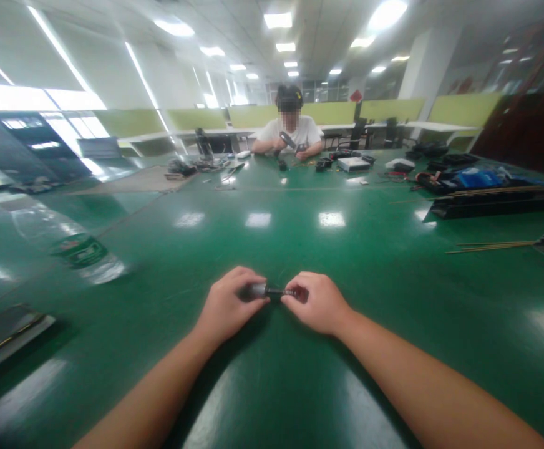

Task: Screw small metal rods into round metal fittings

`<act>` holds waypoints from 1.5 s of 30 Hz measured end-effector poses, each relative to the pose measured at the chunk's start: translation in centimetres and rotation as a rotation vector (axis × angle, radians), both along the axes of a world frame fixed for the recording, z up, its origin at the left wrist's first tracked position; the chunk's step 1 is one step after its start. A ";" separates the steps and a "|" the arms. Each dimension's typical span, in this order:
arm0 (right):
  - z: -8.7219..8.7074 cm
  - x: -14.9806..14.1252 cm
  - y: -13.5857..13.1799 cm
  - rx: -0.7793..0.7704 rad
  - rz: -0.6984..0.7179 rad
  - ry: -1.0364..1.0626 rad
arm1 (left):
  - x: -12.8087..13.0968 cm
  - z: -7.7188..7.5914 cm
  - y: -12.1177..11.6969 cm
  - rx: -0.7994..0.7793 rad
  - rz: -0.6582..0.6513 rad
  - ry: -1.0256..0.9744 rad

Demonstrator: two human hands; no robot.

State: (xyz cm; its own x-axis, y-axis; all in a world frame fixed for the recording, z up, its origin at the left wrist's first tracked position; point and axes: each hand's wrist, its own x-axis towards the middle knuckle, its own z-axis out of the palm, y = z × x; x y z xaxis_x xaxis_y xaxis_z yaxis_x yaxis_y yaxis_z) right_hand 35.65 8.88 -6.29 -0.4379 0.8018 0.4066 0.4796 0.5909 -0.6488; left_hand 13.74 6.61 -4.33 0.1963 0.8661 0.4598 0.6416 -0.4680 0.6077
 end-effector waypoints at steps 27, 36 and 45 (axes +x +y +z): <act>0.0 0.1 0.2 -0.007 -0.040 0.046 | -0.5 -0.2 0.3 0.019 0.049 0.042; -0.7 0.7 0.7 -0.117 -0.052 0.342 | -0.3 -0.1 0.4 -0.083 0.158 -0.024; -0.8 0.3 1.0 -0.140 0.027 0.160 | -0.4 0.1 0.5 -0.312 0.120 -0.552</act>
State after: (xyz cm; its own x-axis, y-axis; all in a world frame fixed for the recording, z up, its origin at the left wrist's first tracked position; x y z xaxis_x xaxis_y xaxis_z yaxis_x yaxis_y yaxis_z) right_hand 35.92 9.86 -7.12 -0.3990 0.8443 0.3577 0.3493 0.5006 -0.7921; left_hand 13.31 7.07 -4.21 -0.1033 0.9767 0.1883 0.2329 -0.1603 0.9592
